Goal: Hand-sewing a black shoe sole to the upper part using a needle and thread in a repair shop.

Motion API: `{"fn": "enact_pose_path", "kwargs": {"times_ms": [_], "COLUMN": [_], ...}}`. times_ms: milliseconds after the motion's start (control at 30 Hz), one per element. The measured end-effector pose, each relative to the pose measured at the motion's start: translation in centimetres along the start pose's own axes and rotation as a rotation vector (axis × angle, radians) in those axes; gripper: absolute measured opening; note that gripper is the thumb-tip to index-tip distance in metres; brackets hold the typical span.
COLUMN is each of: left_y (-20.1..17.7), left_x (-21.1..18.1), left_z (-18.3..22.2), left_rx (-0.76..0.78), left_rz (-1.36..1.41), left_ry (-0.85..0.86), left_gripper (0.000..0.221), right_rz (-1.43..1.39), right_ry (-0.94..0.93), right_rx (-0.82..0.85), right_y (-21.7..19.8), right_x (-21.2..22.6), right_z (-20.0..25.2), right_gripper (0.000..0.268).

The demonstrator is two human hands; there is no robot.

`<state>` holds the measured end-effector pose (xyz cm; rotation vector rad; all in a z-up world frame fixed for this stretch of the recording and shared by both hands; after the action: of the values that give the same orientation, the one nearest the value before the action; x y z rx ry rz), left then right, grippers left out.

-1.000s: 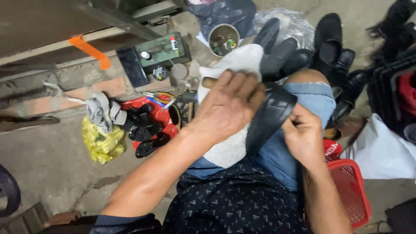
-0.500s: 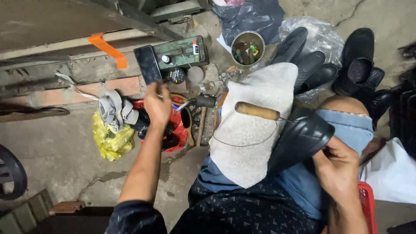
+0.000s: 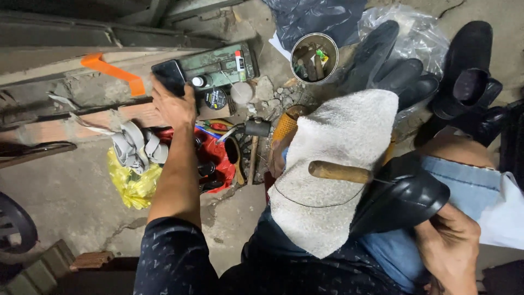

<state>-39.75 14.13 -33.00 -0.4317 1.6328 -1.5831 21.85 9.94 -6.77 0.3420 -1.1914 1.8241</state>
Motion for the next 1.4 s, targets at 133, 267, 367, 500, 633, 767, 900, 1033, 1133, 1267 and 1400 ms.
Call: {"fn": "enact_pose_path", "kwargs": {"times_ms": [133,267,367,500,633,767,900,1033,1133,1267,1400], "left_y": [0.0,-0.4,-0.3,-0.6,-0.6,-1.1,-3.0,-9.3,-14.8,-22.8,-30.2], "left_x": [-0.4,-1.5,-1.6,-1.7,-0.9,-0.9,-1.4,-8.1,-13.4,-22.3,-32.3], "left_z": [-0.2,-0.5,-0.6,-0.2,0.4,2.0,6.2,14.0,20.1,28.2,33.6], "left_rx": [-0.016,-0.042,-0.007,-0.006,0.001,-0.043,-0.156,-0.135,-0.152,-0.280,-0.089], "left_rz": [0.012,-0.081,-0.138,-0.081,0.008,0.108,0.277,0.471,0.718,0.780,0.424], "left_ry": [-0.015,-0.034,-0.068,-0.038,-0.028,0.054,0.095,0.115,0.132,0.659,1.248], "left_gripper": [0.100,0.093,0.090,0.088,0.088,0.092,0.083,0.069,0.058,0.038,0.030], "right_rz": [-0.013,0.002,-0.014,-0.007,-0.011,-0.036,-0.062,-0.110,-0.156,-0.143,-0.091], "right_ry": [-0.014,-0.056,-0.075,-0.047,-0.070,-0.092,-0.088,-0.158,-0.206,-0.244,-0.342], "right_rx": [0.020,0.028,0.024,0.010,0.037,0.009,0.007,0.003,0.001,-0.011,0.018], "right_y": [0.2,0.5,0.5,0.4,0.5,0.6,0.8,0.8,0.9,1.0,1.0], "right_x": [-0.3,0.7,0.8,-0.4,0.0,0.8,1.7,1.1,0.7,2.8,2.2], "right_z": [-0.3,-0.4,-0.5,-0.5,-0.6,-0.6,-0.2,0.0,0.1,1.1,1.4], "right_gripper": [0.035,0.033,0.035,0.026,0.032,0.028,0.033,0.034,0.035,0.009,0.016]}}
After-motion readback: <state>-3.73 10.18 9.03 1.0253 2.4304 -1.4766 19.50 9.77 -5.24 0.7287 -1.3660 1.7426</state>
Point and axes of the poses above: each hand's wrist, its own z-axis away from the middle knuckle, its own y-axis out of the palm, x = y × z, the point moved 8 cm from there along -z, towards the middle knuckle, and after that the axes turned 1 degree about y, right-handed, at the moved point
